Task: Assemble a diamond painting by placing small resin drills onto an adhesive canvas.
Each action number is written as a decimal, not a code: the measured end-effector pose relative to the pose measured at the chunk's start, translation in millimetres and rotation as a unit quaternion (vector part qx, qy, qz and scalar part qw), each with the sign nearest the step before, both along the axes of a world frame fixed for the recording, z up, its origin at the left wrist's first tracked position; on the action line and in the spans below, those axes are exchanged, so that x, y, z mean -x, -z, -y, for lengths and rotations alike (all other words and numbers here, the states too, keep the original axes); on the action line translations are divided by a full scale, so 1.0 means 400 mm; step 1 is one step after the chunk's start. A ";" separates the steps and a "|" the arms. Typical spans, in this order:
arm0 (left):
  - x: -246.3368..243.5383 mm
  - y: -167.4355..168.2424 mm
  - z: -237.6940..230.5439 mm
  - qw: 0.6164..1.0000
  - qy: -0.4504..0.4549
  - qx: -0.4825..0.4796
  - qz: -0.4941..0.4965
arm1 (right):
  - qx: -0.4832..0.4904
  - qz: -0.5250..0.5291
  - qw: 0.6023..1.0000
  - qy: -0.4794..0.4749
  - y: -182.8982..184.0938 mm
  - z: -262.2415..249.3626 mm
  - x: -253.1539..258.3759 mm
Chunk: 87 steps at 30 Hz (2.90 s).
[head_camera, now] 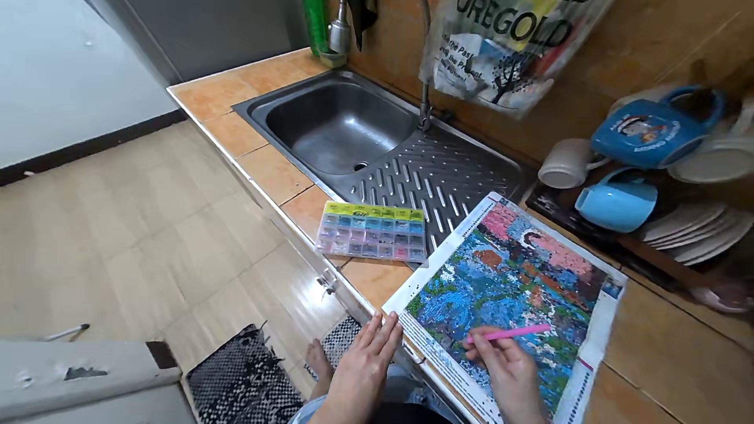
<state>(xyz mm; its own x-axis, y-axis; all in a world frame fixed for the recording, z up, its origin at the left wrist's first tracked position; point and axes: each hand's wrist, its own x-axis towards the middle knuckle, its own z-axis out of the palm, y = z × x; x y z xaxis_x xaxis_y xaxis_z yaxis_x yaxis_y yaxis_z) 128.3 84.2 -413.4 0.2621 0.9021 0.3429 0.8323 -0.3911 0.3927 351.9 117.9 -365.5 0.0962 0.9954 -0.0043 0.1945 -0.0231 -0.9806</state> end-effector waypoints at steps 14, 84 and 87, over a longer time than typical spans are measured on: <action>-0.005 0.003 0.009 1.000 -0.016 0.018 -0.002 | -0.167 0.132 0.976 -0.036 0.056 -0.024 0.009; -0.035 -0.040 -0.228 0.990 -0.069 -0.082 0.090 | -0.108 -0.010 0.994 -0.004 -0.003 -0.215 0.110; -0.027 -0.064 -0.219 0.990 -0.045 -0.072 0.113 | -0.108 0.015 0.993 0.033 -0.021 -0.252 0.053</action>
